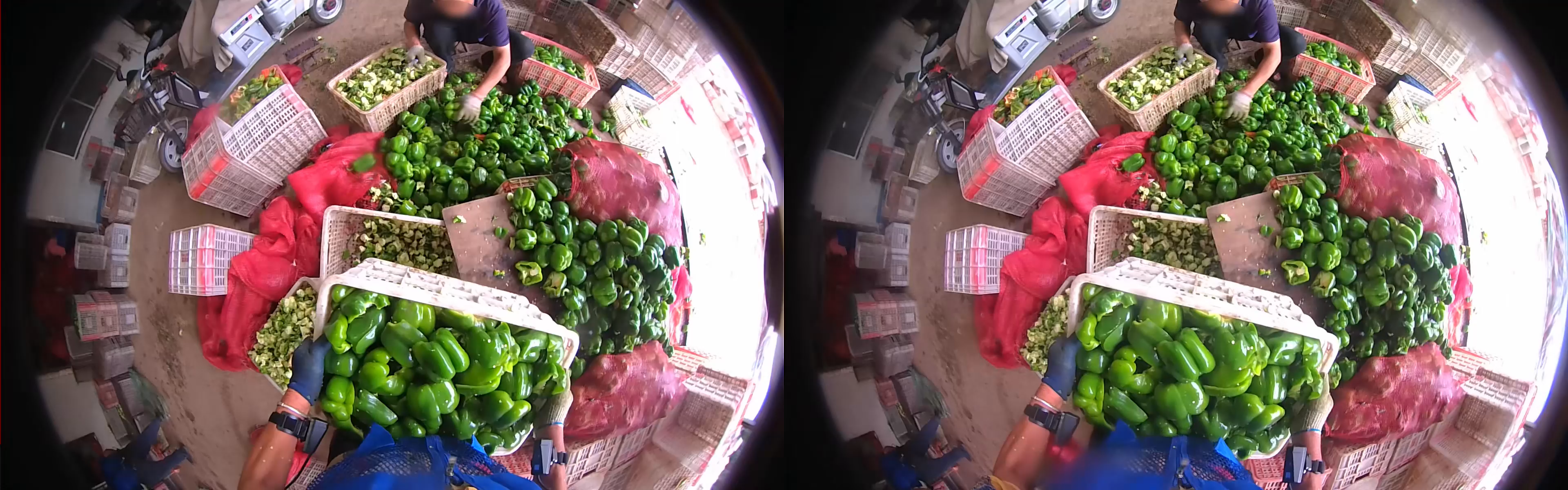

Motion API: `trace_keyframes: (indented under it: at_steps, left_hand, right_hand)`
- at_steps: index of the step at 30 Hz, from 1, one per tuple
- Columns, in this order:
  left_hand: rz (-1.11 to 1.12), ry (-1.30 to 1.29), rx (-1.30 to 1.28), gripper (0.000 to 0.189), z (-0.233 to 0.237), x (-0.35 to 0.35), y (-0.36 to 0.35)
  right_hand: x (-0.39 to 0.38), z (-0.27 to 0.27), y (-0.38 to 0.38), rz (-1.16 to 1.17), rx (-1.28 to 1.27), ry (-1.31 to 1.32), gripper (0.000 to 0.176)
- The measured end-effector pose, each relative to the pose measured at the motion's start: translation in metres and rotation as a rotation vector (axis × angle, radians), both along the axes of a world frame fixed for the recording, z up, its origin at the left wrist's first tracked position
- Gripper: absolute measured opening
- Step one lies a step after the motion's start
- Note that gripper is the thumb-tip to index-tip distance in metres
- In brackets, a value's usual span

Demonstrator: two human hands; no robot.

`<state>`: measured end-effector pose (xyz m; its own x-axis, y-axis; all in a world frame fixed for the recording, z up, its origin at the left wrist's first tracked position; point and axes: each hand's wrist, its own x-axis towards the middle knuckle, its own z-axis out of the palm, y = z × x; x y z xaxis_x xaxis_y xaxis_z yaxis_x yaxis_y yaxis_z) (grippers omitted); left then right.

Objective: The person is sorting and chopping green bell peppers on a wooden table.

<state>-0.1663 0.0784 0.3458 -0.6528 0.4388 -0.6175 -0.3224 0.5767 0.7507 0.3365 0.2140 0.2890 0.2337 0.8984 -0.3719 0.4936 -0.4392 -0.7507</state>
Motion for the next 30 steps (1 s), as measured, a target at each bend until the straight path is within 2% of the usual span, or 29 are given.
trace_keyframes:
  at_steps: [1, 2, 6, 9, 10, 11, 13, 14, 17, 18, 20, 21, 22, 23, 24, 25, 26, 27, 28, 30]
  left_hand:
    - [0.018, -0.023, -0.004, 0.044, -0.005, -0.001, 0.008]
    - [-0.076, 0.051, -0.1, 0.05, -0.025, -0.013, 0.004]
    - [-0.133, 0.057, -0.105, 0.053, -0.036, -0.029, 0.036]
    - [-0.061, -0.059, -0.08, 0.05, -0.032, -0.048, 0.07]
    - [-0.529, 0.42, -0.063, 0.048, -0.044, -0.066, 0.074]
    - [-0.422, 0.324, -0.054, 0.048, -0.055, -0.078, 0.077]
    - [-0.202, 0.138, -0.024, 0.048, -0.04, -0.092, 0.104]
    - [-0.217, 0.244, 0.08, 0.049, -0.073, -0.108, 0.101]
    - [-0.078, 0.076, -0.006, 0.049, -0.066, -0.139, 0.136]
    - [0.028, -0.024, 0.052, 0.047, -0.054, -0.141, 0.151]
    - [-0.054, 0.118, 0.036, 0.044, -0.081, -0.172, 0.162]
    - [-0.096, 0.181, 0.022, 0.043, -0.086, -0.181, 0.171]
    - [-0.02, 0.051, 0.095, 0.041, -0.094, -0.188, 0.18]
    - [0.061, -0.085, 0.145, 0.039, -0.094, -0.189, 0.189]
    - [0.066, -0.13, 0.168, 0.036, -0.088, -0.191, 0.199]
    - [0.074, -0.169, 0.201, 0.036, -0.088, -0.197, 0.216]
    - [0.082, -0.142, 0.182, 0.036, -0.101, -0.205, 0.227]
    - [0.088, -0.115, 0.165, 0.037, -0.115, -0.215, 0.239]
    - [0.123, -0.22, 0.203, 0.035, -0.117, -0.222, 0.253]
    - [0.164, -0.346, 0.244, 0.033, -0.113, -0.226, 0.262]
  right_hand:
    - [-0.001, 0.0, 0.006, -0.165, -0.093, 0.19, 0.04]
    - [-0.002, 0.003, 0.013, 0.26, 0.022, -0.291, 0.036]
    - [-0.044, 0.028, 0.038, 0.366, 0.078, -0.434, 0.028]
    - [-0.061, 0.024, 0.07, 0.377, 0.063, -0.448, 0.029]
    - [-0.074, 0.022, 0.083, 0.325, 0.09, -0.464, 0.029]
    - [-0.084, 0.024, 0.092, 0.346, 0.109, -0.438, 0.037]
    - [-0.1, 0.026, 0.114, 0.395, 0.161, -0.379, 0.056]
    - [-0.099, 0.008, 0.12, 0.448, 0.383, -0.458, 0.059]
    - [-0.116, -0.017, 0.162, 0.498, 0.521, -0.368, 0.058]
    - [-0.137, -0.011, 0.174, 0.426, 0.462, -0.259, 0.057]
    - [-0.153, -0.018, 0.203, 0.467, 0.385, -0.382, 0.061]
    - [-0.164, -0.022, 0.22, 0.535, 0.502, -0.499, 0.062]
    - [-0.161, -0.049, 0.242, 0.546, 0.501, -0.437, 0.066]
    - [-0.176, -0.045, 0.252, 0.485, 0.444, -0.317, 0.067]
    - [-0.189, -0.041, 0.263, 0.573, 0.48, -0.438, 0.067]
    - [-0.2, -0.042, 0.273, 0.59, 0.506, -0.446, 0.068]
    - [-0.204, -0.065, 0.291, 0.562, 0.442, -0.453, 0.07]
    - [-0.228, -0.043, 0.302, 0.605, 0.357, -0.521, 0.069]
    - [-0.235, -0.042, 0.315, 0.707, 0.481, -0.541, 0.064]
    - [-0.252, -0.039, 0.319, 0.564, 0.282, -0.354, 0.065]
